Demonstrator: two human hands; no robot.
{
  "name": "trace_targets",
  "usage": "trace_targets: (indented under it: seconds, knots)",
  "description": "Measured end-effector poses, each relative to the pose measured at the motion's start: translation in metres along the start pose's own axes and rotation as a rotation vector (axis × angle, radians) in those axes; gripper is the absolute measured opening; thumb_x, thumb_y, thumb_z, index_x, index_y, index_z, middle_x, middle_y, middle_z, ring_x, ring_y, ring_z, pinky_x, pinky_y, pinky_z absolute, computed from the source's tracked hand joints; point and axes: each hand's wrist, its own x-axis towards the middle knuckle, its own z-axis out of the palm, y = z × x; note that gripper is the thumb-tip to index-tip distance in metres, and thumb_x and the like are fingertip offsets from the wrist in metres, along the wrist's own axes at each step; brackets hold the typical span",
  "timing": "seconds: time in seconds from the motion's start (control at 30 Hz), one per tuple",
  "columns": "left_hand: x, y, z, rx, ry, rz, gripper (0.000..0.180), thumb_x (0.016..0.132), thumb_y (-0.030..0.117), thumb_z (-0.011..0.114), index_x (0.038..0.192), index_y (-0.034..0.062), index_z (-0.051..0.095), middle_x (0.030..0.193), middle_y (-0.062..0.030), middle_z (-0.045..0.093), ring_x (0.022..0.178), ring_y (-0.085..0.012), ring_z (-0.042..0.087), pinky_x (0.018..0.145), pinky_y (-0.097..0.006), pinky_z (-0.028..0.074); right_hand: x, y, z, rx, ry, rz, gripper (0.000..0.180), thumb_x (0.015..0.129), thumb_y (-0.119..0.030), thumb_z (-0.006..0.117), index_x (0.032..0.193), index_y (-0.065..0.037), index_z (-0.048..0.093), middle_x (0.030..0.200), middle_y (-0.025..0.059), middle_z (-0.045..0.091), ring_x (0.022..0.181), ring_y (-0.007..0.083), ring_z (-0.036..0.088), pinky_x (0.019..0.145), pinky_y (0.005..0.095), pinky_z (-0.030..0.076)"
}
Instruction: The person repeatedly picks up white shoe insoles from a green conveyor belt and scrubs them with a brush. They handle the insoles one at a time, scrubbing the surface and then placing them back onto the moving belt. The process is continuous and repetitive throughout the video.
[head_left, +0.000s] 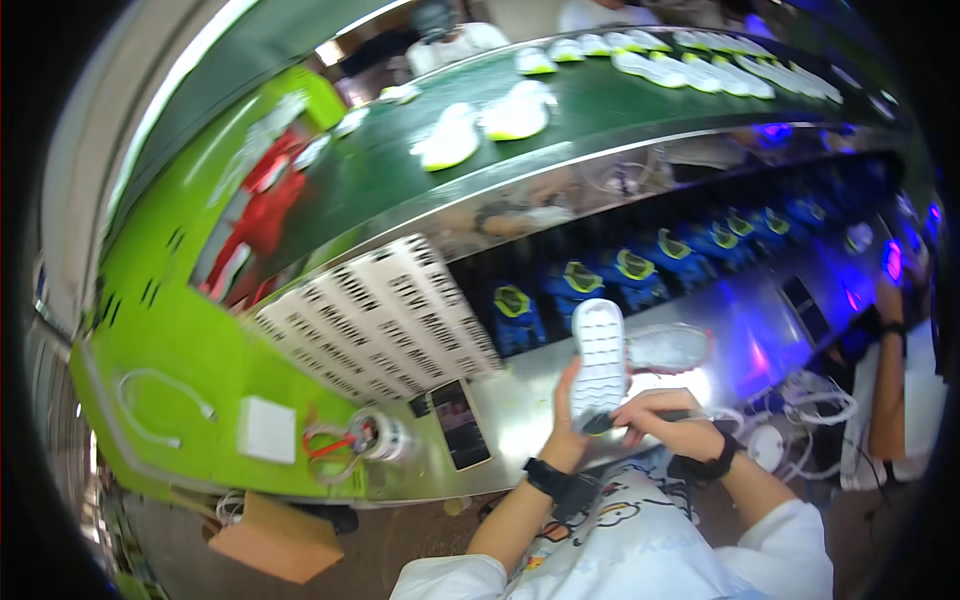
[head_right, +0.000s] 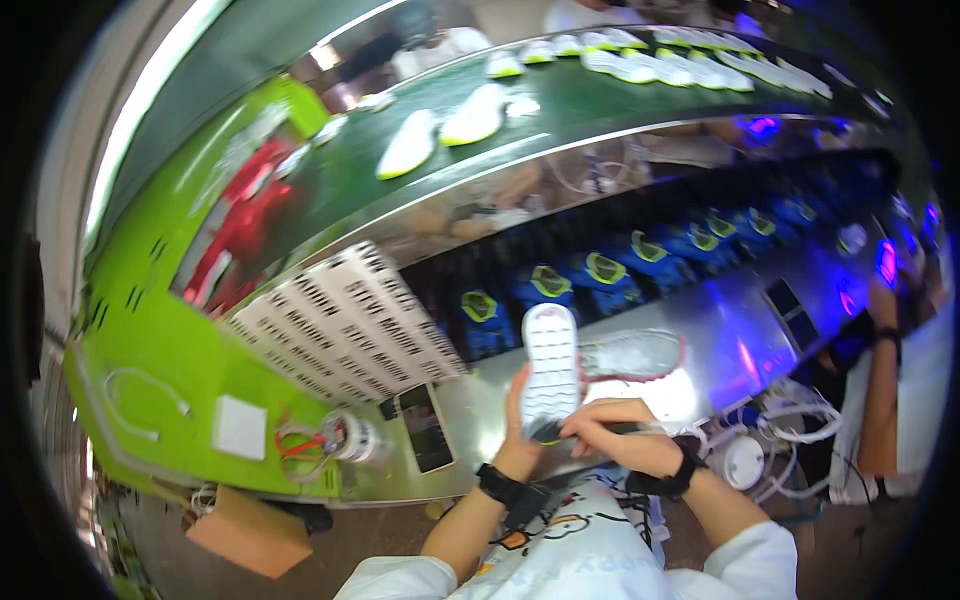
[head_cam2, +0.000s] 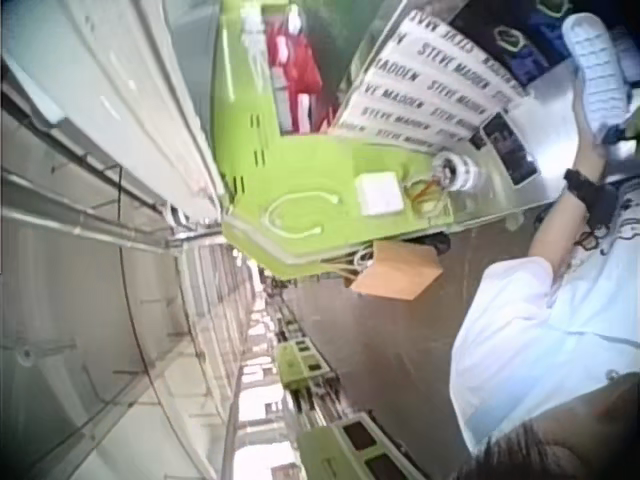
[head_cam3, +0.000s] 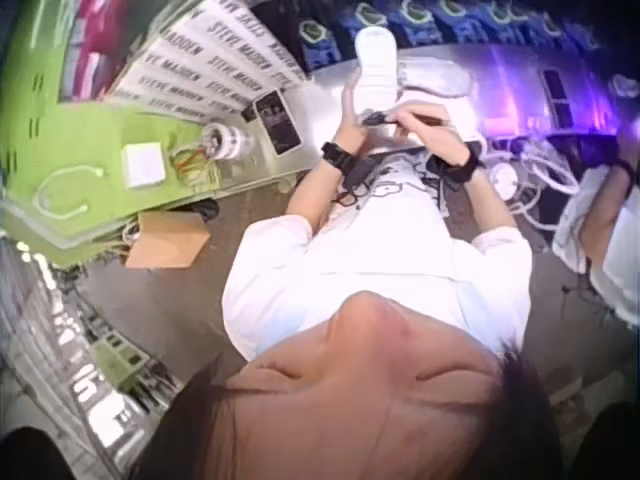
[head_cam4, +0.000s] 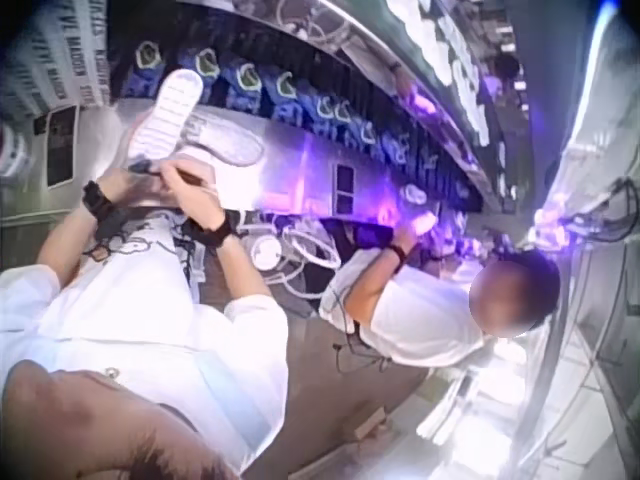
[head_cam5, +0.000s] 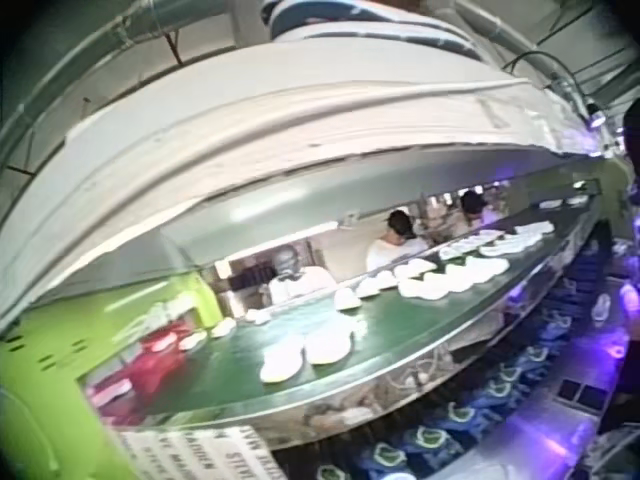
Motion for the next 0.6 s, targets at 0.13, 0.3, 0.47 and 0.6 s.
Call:
trace_targets:
  seconds: [0.13, 0.3, 0.47, 0.6]
  knots:
    - [0.004, -0.001, 0.009, 0.102, 0.006, -0.155, 0.063, 0.085, 0.037, 0.049, 0.128, -0.0072, 0.037, 0.117, -0.0220, 0.054, 0.098, -0.0322, 0.058, 0.087, -0.041, 0.048, -0.011, -0.022, -0.020, 0.038, 0.050, 0.154, 0.018, 0.089, -0.010, 0.052, 0.088, 0.002, 0.066, 0.079, 0.0051, 0.064, 0.065, 0.0092, 0.062, 0.060, 0.0209, 0.049]
    - [0.010, 0.009, 0.004, 0.261, 0.035, -0.385, 0.058, 0.085, 0.033, 0.049, 0.123, -0.0098, 0.043, 0.117, -0.0233, 0.055, 0.101, -0.0330, 0.059, 0.088, -0.040, 0.049, -0.016, -0.025, -0.024, -0.156, -0.082, -0.011, 0.014, 0.088, -0.008, 0.054, 0.088, 0.000, 0.065, 0.080, 0.0046, 0.064, 0.066, 0.0094, 0.061, 0.060, 0.0222, 0.049]
    - [0.022, 0.014, 0.043, 0.393, 0.156, -0.622, 0.036, 0.085, 0.022, 0.056, 0.111, -0.0032, 0.057, 0.102, -0.0137, 0.065, 0.087, -0.0207, 0.065, 0.076, -0.029, 0.052, -0.018, -0.018, -0.026, -0.442, -0.121, -0.406, 0.012, 0.084, -0.006, 0.056, 0.089, 0.000, 0.065, 0.084, 0.0104, 0.064, 0.074, 0.0150, 0.062, 0.067, 0.0264, 0.048]
    - [0.030, 0.014, 0.061, 0.651, 0.188, -0.700, 0.034, 0.085, 0.019, 0.059, 0.111, -0.0034, 0.057, 0.098, -0.0116, 0.065, 0.085, -0.0165, 0.064, 0.075, -0.026, 0.052, -0.027, -0.024, -0.037, -0.151, -0.074, -0.138, 0.011, 0.084, -0.006, 0.057, 0.086, 0.000, 0.066, 0.089, 0.0099, 0.064, 0.071, 0.0141, 0.062, 0.067, 0.0274, 0.049]
